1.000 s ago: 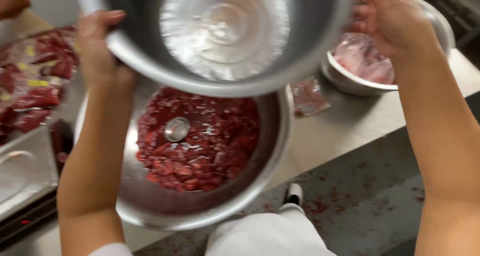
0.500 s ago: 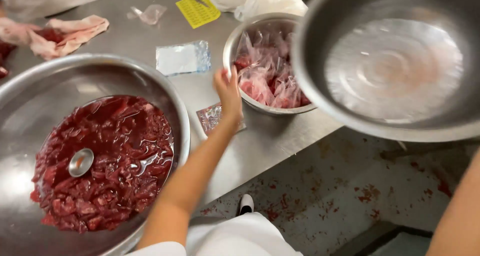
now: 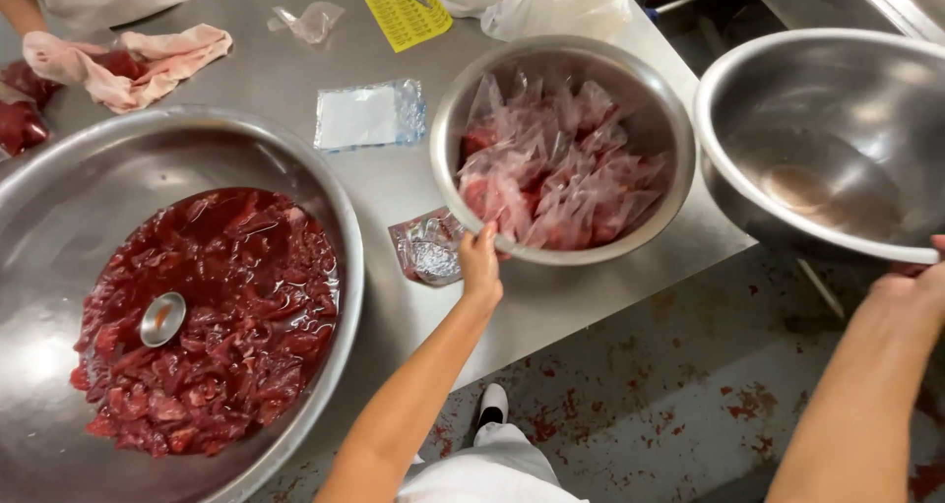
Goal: Scooping marinated meat into plastic bags, weighing them on a scale, and placing them into a large bowl for storage.
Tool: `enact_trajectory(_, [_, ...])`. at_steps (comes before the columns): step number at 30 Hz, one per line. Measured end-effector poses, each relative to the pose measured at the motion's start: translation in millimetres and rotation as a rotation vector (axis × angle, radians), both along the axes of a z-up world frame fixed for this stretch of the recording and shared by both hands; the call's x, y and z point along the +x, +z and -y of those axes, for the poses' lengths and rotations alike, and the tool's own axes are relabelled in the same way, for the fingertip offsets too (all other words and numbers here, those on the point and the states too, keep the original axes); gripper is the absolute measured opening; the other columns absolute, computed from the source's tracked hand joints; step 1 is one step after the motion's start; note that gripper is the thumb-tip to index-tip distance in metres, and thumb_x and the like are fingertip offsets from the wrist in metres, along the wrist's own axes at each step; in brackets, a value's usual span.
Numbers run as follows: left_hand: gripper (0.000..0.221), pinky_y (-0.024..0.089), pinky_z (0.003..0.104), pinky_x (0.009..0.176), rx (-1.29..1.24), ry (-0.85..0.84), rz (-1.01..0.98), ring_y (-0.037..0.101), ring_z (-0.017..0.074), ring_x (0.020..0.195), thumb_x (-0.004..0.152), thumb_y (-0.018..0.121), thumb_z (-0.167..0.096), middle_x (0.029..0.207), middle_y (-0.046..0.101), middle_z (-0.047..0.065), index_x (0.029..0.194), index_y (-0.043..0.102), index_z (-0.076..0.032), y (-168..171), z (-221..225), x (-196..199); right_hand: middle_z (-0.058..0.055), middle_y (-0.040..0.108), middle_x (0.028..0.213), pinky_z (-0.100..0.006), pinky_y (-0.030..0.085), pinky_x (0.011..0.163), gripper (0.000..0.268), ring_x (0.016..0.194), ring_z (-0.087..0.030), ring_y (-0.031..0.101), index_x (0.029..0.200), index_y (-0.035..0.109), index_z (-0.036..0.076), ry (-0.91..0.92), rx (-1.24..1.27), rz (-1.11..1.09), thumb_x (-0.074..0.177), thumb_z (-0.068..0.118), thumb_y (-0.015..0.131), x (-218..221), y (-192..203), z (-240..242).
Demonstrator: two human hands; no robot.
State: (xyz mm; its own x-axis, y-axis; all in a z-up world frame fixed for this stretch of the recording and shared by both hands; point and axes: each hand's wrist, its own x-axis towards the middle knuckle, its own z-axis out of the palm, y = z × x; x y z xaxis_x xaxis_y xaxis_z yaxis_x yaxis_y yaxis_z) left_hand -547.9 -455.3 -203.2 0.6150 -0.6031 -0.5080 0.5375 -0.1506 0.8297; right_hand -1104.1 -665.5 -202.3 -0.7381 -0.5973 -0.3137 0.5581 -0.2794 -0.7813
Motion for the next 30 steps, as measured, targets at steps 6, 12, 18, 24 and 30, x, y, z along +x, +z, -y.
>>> enact_trajectory(6, [0.025, 0.042, 0.030, 0.082, 0.083, 0.157, -0.058, 0.053, 0.0140, 0.088, 0.088, 0.064, -0.025, 0.090, 0.060, 0.001, 0.106, 0.063, -0.006, 26, -98, 25, -0.012, 0.066, 0.090, -0.038, 0.055, 0.056, 0.025, 0.072, -0.025, 0.068, 0.071, 0.064, 0.008, -0.018, 0.224, -0.017, 0.086, 0.026, 0.053, 104, 33, -47])
enact_trajectory(12, [0.017, 0.042, 0.031, 0.072, 0.139, 0.208, -0.046, 0.053, 0.0174, 0.076, 0.094, 0.061, -0.016, 0.080, 0.058, 0.006, 0.102, 0.065, -0.001, 31, -162, 32, -0.013, 0.076, 0.110, -0.037, 0.067, 0.068, 0.084, 0.088, -0.027, 0.076, 0.139, 0.050, 0.016, 0.065, 0.070, 0.103, 0.059, -0.011, 0.060, 181, 23, -65])
enact_trajectory(18, [0.014, 0.035, 0.028, 0.066, 0.052, 0.173, -0.064, 0.041, 0.0116, 0.071, 0.093, 0.065, -0.018, 0.072, 0.046, -0.001, 0.091, 0.062, -0.005, -2, -176, 28, -0.005, 0.052, 0.066, -0.037, 0.062, 0.072, 0.030, 0.062, -0.017, 0.058, 0.109, 0.049, 0.017, 0.724, 0.207, -0.262, 0.114, 0.047, 0.051, 179, -47, -99])
enact_trajectory(24, [0.024, 0.027, 0.027, 0.061, 0.133, 0.037, -0.084, 0.032, 0.0112, 0.064, 0.092, 0.068, -0.026, 0.068, 0.035, -0.003, 0.081, 0.054, -0.010, 6, -181, 33, -0.003, 0.068, 0.068, -0.049, 0.046, 0.073, 0.053, 0.077, -0.032, 0.069, 0.104, 0.059, 0.013, 0.718, 0.731, -1.809, 0.133, 0.056, 0.053, 171, 8, -81])
enact_trajectory(30, [0.037, 0.024, 0.028, 0.056, 0.120, -0.007, -0.040, 0.028, 0.0101, 0.059, 0.093, 0.067, -0.026, 0.063, 0.029, -0.005, 0.071, 0.040, -0.015, 7, -182, 32, -0.019, 0.061, 0.126, -0.041, 0.043, 0.091, 0.031, 0.101, -0.033, 0.061, 0.131, 0.066, 0.001, 1.030, -0.101, -1.960, 0.108, 0.022, 0.067, 298, 104, -40])
